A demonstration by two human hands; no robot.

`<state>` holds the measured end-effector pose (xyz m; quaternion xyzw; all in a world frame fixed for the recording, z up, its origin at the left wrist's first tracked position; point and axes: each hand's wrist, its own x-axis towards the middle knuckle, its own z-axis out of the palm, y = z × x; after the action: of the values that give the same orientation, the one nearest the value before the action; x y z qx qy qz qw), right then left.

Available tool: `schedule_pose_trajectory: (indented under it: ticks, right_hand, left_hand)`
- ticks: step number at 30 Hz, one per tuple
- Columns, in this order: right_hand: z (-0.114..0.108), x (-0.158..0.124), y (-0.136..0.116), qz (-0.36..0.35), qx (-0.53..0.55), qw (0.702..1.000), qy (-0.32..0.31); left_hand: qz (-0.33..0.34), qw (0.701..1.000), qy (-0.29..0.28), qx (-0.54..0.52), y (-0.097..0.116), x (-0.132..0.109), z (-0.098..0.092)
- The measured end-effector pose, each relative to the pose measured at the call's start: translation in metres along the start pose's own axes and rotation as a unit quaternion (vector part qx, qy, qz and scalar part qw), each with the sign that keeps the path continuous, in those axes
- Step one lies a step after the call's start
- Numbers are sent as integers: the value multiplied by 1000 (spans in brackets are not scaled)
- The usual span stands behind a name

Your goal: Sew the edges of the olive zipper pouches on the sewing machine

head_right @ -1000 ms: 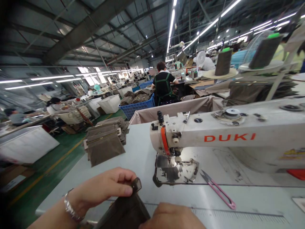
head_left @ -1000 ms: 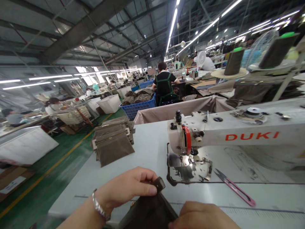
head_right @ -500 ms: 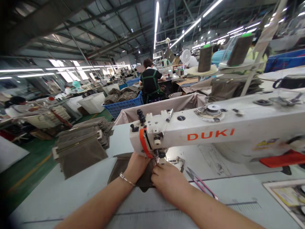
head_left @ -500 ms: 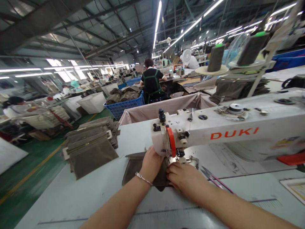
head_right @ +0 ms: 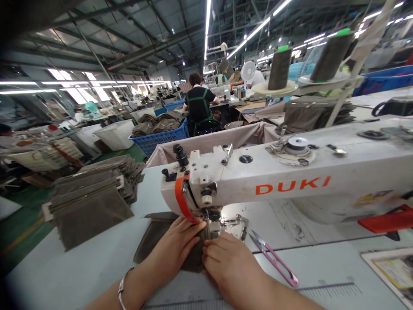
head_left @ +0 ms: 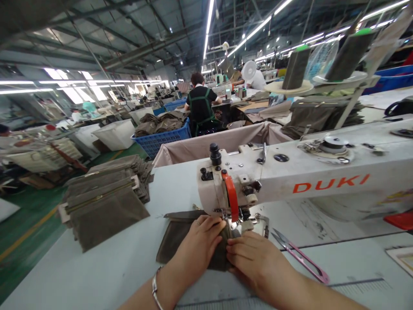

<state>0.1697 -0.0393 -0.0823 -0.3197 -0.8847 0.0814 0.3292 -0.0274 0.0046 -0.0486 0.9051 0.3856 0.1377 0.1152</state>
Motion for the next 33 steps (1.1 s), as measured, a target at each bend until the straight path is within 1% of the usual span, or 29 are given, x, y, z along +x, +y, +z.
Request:
schedule_pose_trajectory:
  ticks: [4, 9, 12, 17, 22, 24, 26, 28, 29, 30, 31, 33]
  right_hand:
    - [-3, -1, -3, -13, 0, 1000, 8]
    - [-1, 2, -6, -27, 4, 999, 23]
    - [0, 1, -7, -24, 6, 999, 22]
    - [-2, -1, -7, -6, 10, 1000, 22]
    - [7, -2, -7, -12, 10, 999, 43]
    - [5, -1, -8, -13, 9, 999, 45]
    - [-9, 1, -9, -4, 11, 1000, 18]
    - [-32, 0, -8, 18, 10, 999, -44]
    - [-45, -2, -6, 41, 4, 996, -84]
    - [-57, -5, -3, 63, -6, 992, -108]
    - [-67, -8, 1, 101, -20, 987, -127]
    - [-75, -15, 12, 145, -37, 977, -153]
  left_hand:
    - [4, 1000, 14, 25, 4, -2, 2]
    - [33, 999, -6, 20, -6, 3, -1]
    - [36, 999, -10, 17, -10, 5, -4]
    - [65, 996, -18, 58, -9, 5, -1]
    - [54, 997, -10, 58, -9, 1, 3]
    - [44, 998, 1, 49, -8, -1, 3]
    - [36, 999, 13, 37, -5, -6, 0]
    - [40, 999, 4, 14, 0, -13, -4]
    - [49, 999, -11, 1, 2, -16, -6]
    - [59, 998, -28, -10, 4, -20, -9]
    - [68, 997, -43, -18, 7, -23, -10]
    - [78, 995, -52, -20, 10, -28, -12]
